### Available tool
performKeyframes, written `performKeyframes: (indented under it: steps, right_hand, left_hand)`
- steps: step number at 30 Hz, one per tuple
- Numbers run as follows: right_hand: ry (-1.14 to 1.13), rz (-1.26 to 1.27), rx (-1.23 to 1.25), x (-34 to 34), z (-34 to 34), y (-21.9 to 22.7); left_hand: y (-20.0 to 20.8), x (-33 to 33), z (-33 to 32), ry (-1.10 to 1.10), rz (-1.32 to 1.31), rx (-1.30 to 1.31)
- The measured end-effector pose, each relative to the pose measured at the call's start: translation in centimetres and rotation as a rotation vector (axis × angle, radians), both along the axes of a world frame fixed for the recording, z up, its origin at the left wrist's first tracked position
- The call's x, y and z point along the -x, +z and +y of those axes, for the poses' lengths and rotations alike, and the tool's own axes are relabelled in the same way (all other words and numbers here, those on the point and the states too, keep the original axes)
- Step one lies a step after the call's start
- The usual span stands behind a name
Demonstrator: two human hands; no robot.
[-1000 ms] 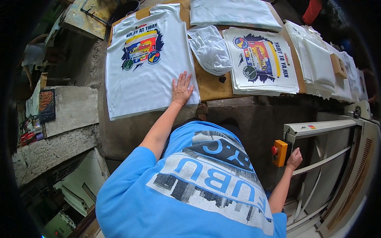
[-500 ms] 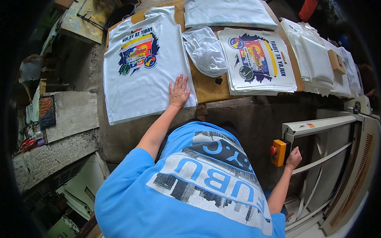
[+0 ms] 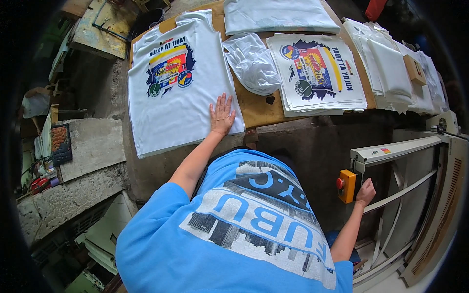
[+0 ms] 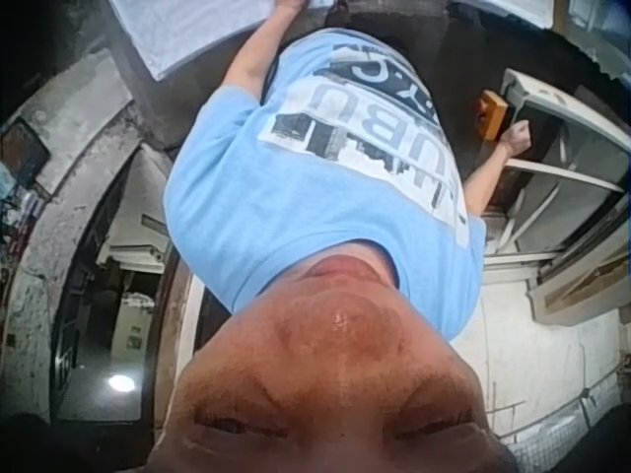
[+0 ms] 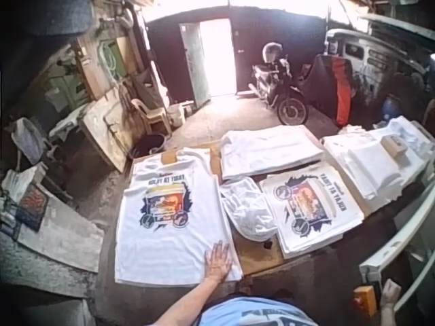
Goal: Operating a heat press to transfer designs onto t-shirts and folding the finished garments.
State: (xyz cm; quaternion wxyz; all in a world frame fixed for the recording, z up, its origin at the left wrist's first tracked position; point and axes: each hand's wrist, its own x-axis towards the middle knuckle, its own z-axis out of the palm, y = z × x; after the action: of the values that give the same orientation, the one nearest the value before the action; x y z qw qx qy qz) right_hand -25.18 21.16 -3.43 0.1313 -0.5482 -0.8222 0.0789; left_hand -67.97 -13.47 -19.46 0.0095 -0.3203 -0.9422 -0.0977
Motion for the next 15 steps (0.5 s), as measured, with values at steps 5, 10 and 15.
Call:
performKeyframes:
  steps: [5,10,15]
  right_hand:
    - [-0.002,0.014,-0.026,-0.27,0.11,-0.26]
    - [-0.02,0.002,-0.01,-0.24,0.19,-0.23]
    - [-0.023,-0.013,-0.024,-0.17,0.2,-0.22]
  left_hand:
    - [-0.12,-0.03,0.09,-0.005,0.004,0.003]
    - [-0.19,0.14,0.18,-0.011,0.035,0.027]
    - [0.05,0.35,0.23,-0.014,0.018,0.025]
